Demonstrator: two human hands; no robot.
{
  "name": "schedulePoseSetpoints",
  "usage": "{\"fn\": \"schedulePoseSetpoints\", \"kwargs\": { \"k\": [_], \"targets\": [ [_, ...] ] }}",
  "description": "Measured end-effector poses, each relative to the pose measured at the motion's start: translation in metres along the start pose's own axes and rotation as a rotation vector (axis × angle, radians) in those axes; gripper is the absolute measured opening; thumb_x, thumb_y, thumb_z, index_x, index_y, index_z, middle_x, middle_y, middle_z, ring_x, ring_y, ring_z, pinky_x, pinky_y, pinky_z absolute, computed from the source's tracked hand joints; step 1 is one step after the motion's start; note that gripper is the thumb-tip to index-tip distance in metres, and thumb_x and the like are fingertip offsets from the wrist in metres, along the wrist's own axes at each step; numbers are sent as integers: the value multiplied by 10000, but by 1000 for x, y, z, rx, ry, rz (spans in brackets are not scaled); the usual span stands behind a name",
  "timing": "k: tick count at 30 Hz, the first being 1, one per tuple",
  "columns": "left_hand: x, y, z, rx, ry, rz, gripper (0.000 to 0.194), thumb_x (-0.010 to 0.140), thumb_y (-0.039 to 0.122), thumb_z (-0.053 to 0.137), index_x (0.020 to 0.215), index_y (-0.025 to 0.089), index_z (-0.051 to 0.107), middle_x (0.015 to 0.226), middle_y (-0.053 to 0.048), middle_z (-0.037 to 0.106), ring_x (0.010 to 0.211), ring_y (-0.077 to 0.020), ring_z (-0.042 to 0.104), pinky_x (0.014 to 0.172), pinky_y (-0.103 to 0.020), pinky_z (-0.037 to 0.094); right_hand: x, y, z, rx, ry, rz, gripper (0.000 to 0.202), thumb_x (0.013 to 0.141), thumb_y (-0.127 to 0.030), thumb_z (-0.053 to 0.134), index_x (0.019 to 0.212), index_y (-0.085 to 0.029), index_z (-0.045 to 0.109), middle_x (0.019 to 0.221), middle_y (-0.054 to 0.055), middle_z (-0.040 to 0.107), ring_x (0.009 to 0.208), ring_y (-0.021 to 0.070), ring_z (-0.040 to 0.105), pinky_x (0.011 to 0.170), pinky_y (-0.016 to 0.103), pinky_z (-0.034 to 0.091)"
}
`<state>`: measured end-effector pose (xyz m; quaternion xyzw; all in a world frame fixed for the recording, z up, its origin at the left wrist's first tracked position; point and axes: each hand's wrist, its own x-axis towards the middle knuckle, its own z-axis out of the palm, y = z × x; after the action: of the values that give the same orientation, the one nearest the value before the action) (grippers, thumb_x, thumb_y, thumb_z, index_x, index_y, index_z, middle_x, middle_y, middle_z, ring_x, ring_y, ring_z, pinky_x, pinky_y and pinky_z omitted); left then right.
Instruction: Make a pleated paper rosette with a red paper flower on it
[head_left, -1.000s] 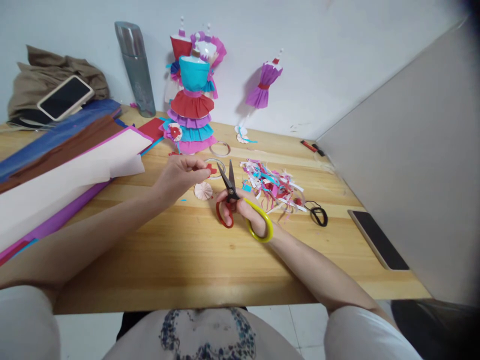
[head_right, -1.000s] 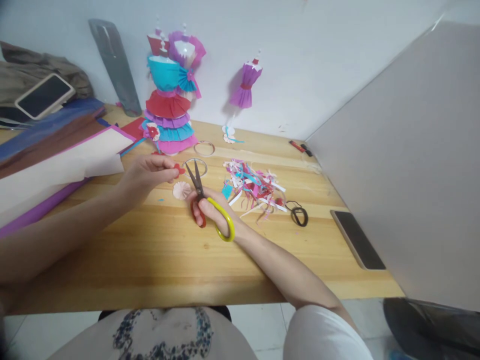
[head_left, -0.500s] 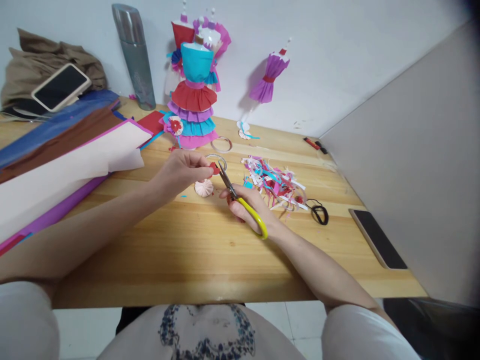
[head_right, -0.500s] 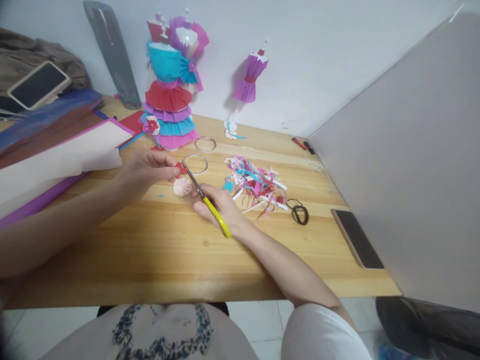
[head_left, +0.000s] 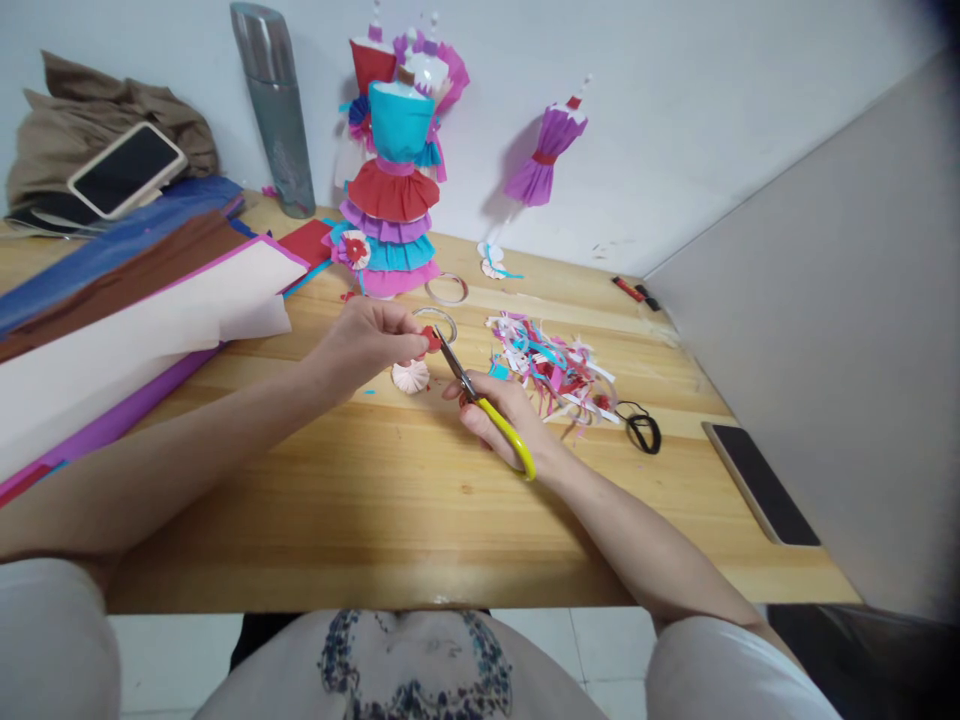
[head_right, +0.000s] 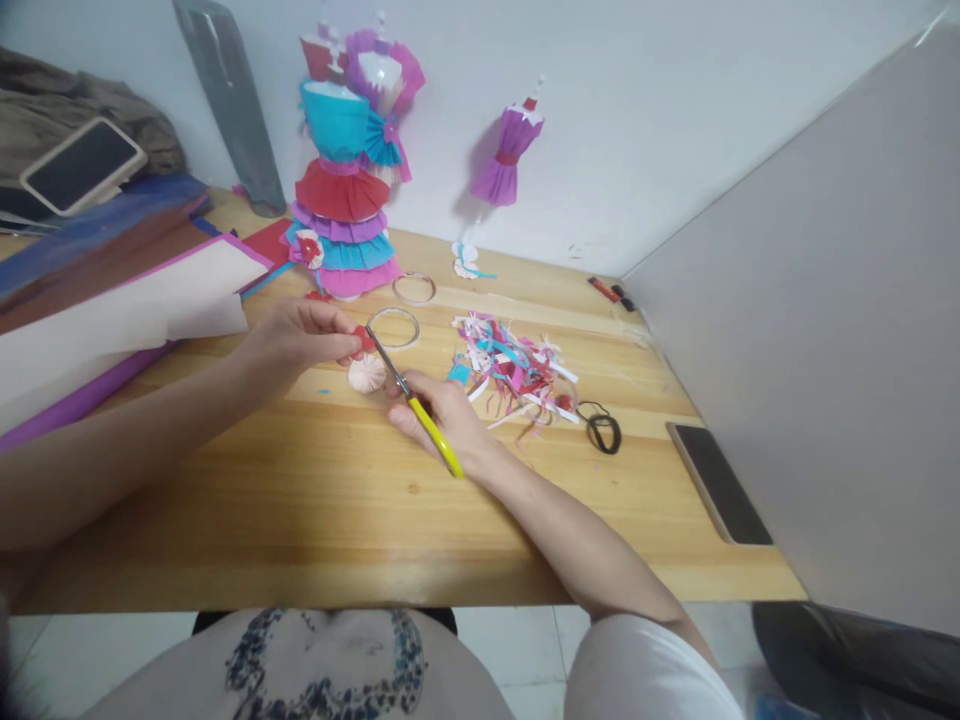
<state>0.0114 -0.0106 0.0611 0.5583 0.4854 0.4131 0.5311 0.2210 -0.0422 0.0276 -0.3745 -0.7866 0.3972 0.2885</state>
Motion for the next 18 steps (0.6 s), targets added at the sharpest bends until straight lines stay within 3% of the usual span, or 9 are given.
{"fn": "schedulePoseSetpoints", "kwargs": {
  "k": [18],
  "targets": [
    [1,0,-1,26,2,-19,116,635,246,682,562,163,643,528,-3,624,523,-115,557,540,-242,439,0,2,-1,-23,-14,4,451,879,-613,501,866,-169,582,595,-24,453,507,110,401,492,251,297]
  ]
}}
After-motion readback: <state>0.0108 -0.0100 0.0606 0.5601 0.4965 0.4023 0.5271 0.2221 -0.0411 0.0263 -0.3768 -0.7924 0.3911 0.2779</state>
